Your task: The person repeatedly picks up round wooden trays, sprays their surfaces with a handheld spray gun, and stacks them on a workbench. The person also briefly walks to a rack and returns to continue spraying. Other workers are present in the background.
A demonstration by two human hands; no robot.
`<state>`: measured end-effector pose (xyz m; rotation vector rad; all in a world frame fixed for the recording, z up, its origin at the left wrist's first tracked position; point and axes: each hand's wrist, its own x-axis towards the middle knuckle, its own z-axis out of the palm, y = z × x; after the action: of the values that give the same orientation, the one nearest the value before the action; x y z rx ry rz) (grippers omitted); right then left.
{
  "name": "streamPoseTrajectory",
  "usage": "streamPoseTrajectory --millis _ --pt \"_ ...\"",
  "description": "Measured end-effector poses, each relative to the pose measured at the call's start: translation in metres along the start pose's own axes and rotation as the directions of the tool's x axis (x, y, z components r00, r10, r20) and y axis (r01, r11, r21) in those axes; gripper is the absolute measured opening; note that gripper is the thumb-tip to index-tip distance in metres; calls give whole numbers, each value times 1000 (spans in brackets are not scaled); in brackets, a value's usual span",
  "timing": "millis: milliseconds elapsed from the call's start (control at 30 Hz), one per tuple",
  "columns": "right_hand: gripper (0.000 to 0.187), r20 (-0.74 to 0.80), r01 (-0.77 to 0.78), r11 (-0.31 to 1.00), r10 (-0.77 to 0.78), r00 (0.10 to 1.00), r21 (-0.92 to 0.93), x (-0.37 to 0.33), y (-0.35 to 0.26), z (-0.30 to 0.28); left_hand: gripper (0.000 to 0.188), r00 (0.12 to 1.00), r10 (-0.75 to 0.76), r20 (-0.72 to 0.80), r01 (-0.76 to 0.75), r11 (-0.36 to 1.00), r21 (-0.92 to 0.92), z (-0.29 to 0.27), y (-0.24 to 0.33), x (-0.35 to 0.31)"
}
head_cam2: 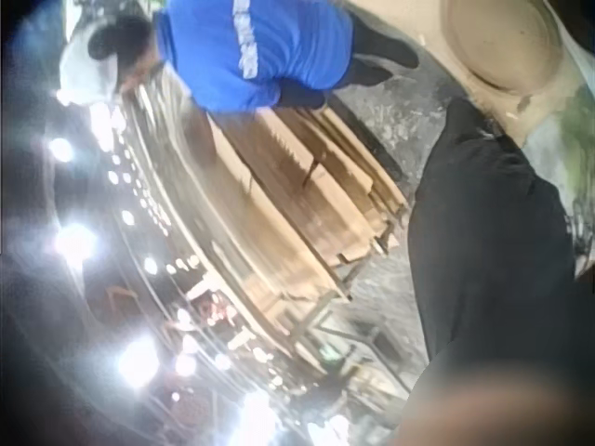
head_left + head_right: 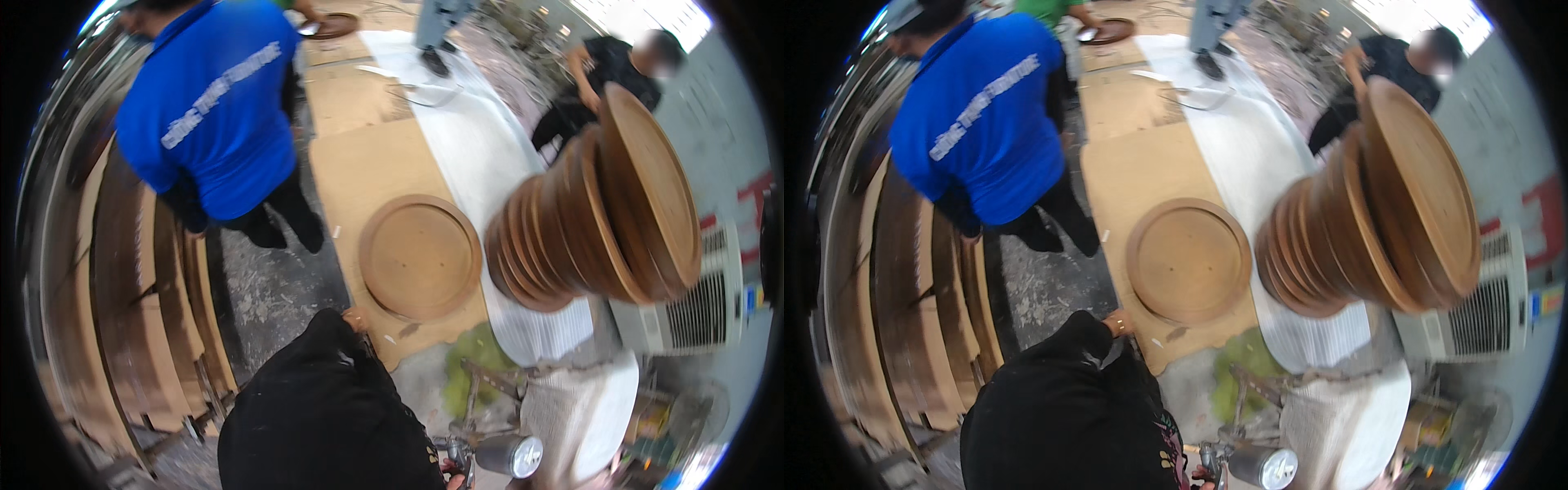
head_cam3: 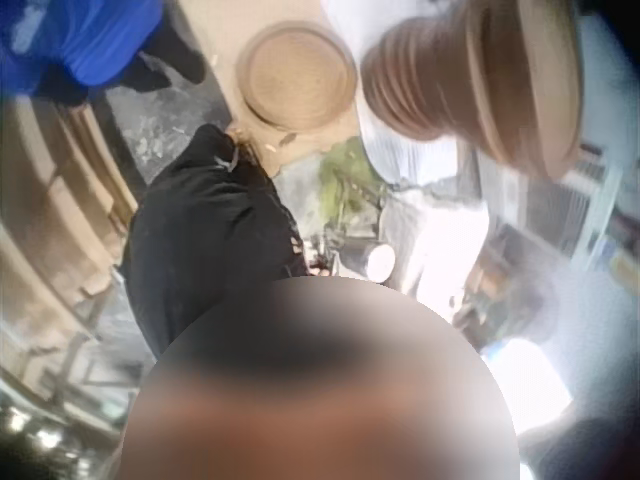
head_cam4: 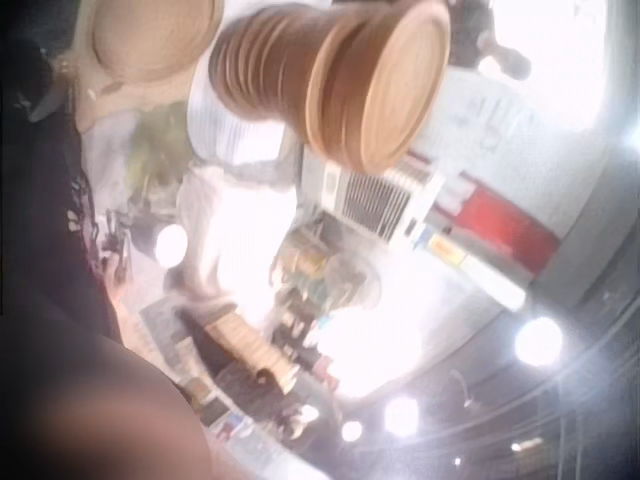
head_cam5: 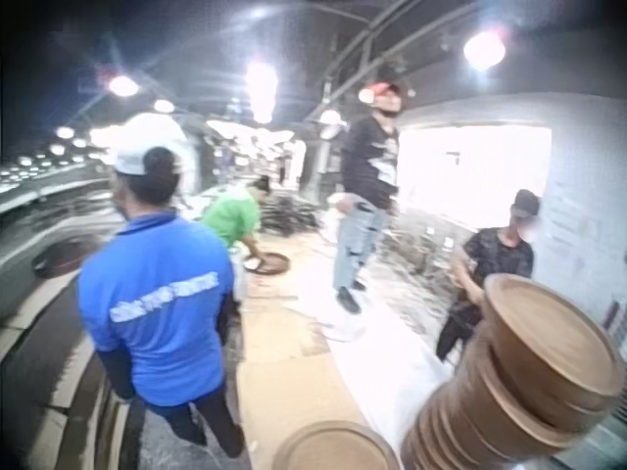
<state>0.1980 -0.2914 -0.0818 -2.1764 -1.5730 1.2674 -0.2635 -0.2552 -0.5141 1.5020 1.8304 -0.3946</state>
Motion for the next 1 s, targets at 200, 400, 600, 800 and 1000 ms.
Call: streamPoseTrajectory --millis 200,400,600,800,1000 --pt "46 53 198 978 -194 980 -66 34 -44 14 35 835 -478 -275 -13 481 -877 -110 37 28" --pt "45 122 310 944 -297 947 -115 60 -65 27 39 865 -470 -177 116 531 -839 -84 30 -39" --pt "45 163 378 915 -355 920 -140 75 -80 38 46 792 -537 290 501 300 -812 1 -7 -136" --pt "44 201 432 884 -397 895 -178 80 -88 39 43 837 -501 218 471 459 -754 40 -37 -150" --pt "39 158 522 852 -521 839 38 113 -76 74 82 425 -875 231 353 -74 -933 -7 10 -71"
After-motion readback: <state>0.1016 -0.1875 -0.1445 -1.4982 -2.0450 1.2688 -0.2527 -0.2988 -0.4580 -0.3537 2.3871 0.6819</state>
